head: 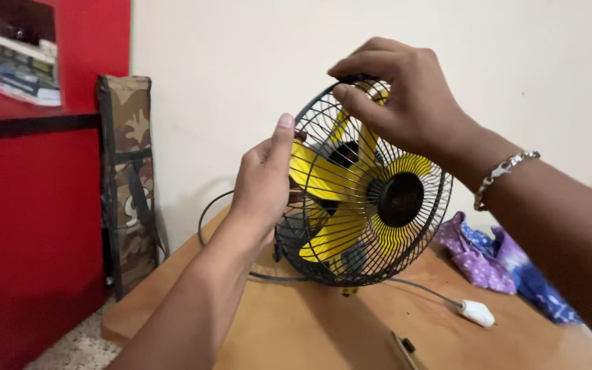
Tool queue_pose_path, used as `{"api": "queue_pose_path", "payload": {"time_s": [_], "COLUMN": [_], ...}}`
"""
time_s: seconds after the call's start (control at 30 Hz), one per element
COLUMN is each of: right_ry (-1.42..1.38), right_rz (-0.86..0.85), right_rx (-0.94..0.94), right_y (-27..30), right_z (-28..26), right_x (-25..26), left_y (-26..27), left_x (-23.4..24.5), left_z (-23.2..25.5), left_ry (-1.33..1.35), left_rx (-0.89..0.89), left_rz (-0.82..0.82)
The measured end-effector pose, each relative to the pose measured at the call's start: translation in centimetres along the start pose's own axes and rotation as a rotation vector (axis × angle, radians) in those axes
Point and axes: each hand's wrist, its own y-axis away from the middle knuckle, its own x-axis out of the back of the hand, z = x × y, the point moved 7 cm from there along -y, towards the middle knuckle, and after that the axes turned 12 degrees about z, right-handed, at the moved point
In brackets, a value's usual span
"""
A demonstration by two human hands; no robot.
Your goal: The person assembles a small desktop fan by hand. They attach the front wire cage to the fan head, align the tabs, and press it into place. The person then rotates the fan head to check the fit and stability of the assembly.
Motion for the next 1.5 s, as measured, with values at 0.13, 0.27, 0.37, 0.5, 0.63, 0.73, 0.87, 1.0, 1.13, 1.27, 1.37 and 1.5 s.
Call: {"api": "queue_pose_path", "payload": {"time_s": [0.13, 0.27, 0.37, 0.5, 0.63, 0.73, 0.87, 1.0, 1.13, 1.27, 1.37, 1.5], "right_ry": [-0.056, -0.173, -0.140, -0.053, 0.131, 0.133, 0.126, 0.121, 0.116, 0.132, 0.149, 0.139], "right_rz": [-0.037, 0.112, 0.069, 0.088, 0.096, 0.139, 0.129, 0.144, 0.144, 0.114, 0.134, 0.138], "right_rx": [0.081, -0.388, -0.919, -0.808, -0.813, -0.736, -0.748, -0.749, -0.733, -0.781, -0.670, -0.672], "right_y": [0.4, 2.1, 4.5, 4.3, 4.2, 3.8, 3.5, 3.3, 3.0, 3.3, 2.6, 2.7], "right_z": [-0.2, 4.3, 8.2, 8.2, 7.8, 6.9, 7.1, 6.7, 6.3, 6.9, 6.5, 6.5], "right_x": [0.5, 0.9, -0.1, 0.4, 1.2, 1.5, 1.8, 1.9, 2.3, 2.0, 2.1, 2.3], "left_y": [0.3, -0.3, -0.8, -2.5, -4.4, -5.4, -6.7, -9.2, -10.5, -9.6, -10.3, -11.0], "left_x": [1.4, 1.4, 1.4, -0.7, -3.8, -5.3, -7.6, -7.2, -6.7, -8.2, -8.5, -9.2], "left_z": [0.1, -0.2, 0.0, 2.8, 5.4, 5.8, 4.7, 3.5, 2.8, 3.7, 5.0, 5.8], "left_ry": [-0.071, -0.077, -0.021, -0.067, -0.393, -0.595, -0.579, -0.642, -0.645, -0.593, -0.835, -1.138], "left_rx": [-0.043, 0.018, 0.220, 0.488, 0.661, 0.684, 0.614, 0.423, 0.432, 0.768, 0.769, 0.477], "left_rz": [0.000, -0.088, -0.225, -0.522, -0.675, -0.536, -0.349, -0.233, -0.229, -0.612, -0.529, -0.263]}}
